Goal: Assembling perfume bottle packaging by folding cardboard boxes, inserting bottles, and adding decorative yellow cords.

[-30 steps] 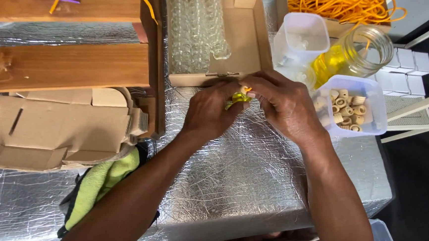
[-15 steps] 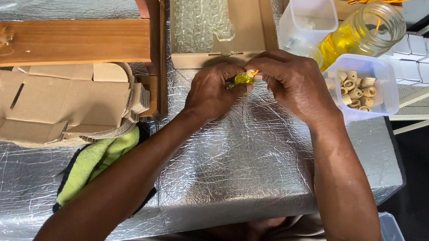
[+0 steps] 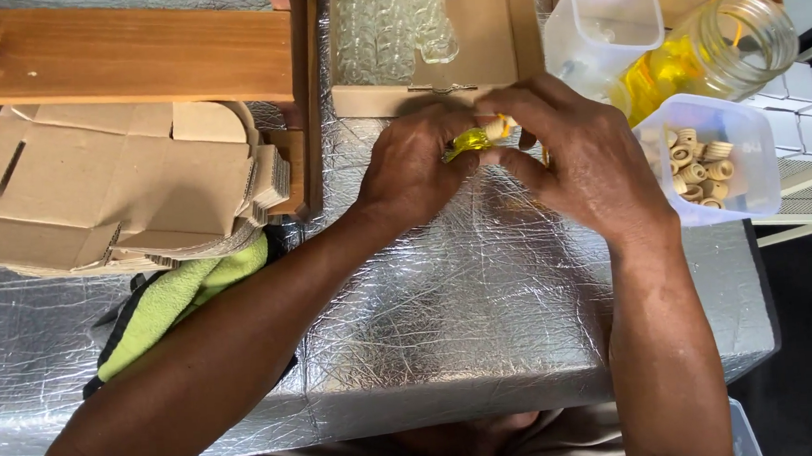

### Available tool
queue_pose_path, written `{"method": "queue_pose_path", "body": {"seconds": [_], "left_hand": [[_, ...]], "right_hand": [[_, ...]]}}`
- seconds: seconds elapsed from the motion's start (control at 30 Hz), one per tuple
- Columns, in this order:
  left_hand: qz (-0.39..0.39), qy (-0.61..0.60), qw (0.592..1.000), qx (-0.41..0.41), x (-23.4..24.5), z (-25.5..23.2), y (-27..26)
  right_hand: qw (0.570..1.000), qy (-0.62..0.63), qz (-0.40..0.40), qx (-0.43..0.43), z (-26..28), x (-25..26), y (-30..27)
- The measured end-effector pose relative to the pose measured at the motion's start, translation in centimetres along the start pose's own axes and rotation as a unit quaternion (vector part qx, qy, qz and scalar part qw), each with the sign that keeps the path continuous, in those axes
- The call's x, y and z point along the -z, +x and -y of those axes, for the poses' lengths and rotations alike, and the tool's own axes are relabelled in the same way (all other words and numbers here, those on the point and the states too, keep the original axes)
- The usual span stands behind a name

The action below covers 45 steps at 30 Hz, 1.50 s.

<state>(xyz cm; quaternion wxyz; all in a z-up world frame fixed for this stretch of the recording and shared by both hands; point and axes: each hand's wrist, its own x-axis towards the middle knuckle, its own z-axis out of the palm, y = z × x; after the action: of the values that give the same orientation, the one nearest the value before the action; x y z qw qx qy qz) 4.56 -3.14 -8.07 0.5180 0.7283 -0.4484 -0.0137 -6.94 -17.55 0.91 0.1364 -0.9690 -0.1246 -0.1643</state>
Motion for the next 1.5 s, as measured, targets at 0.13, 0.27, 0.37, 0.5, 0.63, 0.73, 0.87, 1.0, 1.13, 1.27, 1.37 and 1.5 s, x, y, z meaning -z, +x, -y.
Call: {"method": "queue_pose_path", "body": {"seconds": [0.13,0.27,0.37,0.5,0.63,0.73,0.87,1.0,1.13,1.27,1.37,1.5], "left_hand": [[0.014,0.01,1.0,-0.001,-0.2,0.3,-0.1],[0.007,0.03,0.998,-0.053,-0.6,1.1,-0.2],[0.003,0.033,0.998,-0.048,-0.6,1.2,-0.1],[-0.022,-0.004,0.997,-0.08,-0.6,1.1,0.1],[-0.003,0.016,0.997,-0.078,-0.7,1.4,-0.1],[0.016,0.033,0.999,-0.026,-0.7,1.3,-0.1],[0.002,0.02,0.999,-0.048,-0.8,1.2,0.0],[0.005,0.034,0.998,-0.06,-0.6,1.2,-0.2],[0.016,0.039,0.999,-0.034,-0.6,1.2,0.0],[0.016,0.053,0.997,-0.045,-0.9,1.4,0.0],[0.021,0.051,0.998,-0.041,-0.7,1.4,0.0],[0.01,0.047,0.998,-0.038,-0.8,1.3,0.0]], "right_hand": [[1.0,0.002,0.002,-0.001,-0.8,-1.4,-0.5],[0.994,-0.102,-0.016,-0.042,-1.5,-2.1,-0.9],[0.997,-0.069,0.004,-0.032,-0.3,-0.8,-0.2],[0.999,-0.047,0.004,-0.001,-0.7,-1.3,-0.5],[0.983,-0.177,-0.006,-0.053,-1.8,-2.1,-1.3],[0.996,-0.083,-0.018,-0.034,-0.4,-0.8,-0.5],[0.998,-0.056,0.003,-0.016,-1.1,-1.5,-0.8],[0.988,-0.132,0.006,-0.075,-2.1,-2.5,-1.4],[0.999,-0.036,0.011,-0.037,0.0,-0.7,-0.1],[0.997,-0.072,0.007,-0.037,-1.5,-2.1,-1.0],[0.994,-0.103,-0.014,-0.043,-1.4,-2.0,-0.9],[1.0,-0.013,0.019,-0.016,0.6,-0.4,0.3]]}}
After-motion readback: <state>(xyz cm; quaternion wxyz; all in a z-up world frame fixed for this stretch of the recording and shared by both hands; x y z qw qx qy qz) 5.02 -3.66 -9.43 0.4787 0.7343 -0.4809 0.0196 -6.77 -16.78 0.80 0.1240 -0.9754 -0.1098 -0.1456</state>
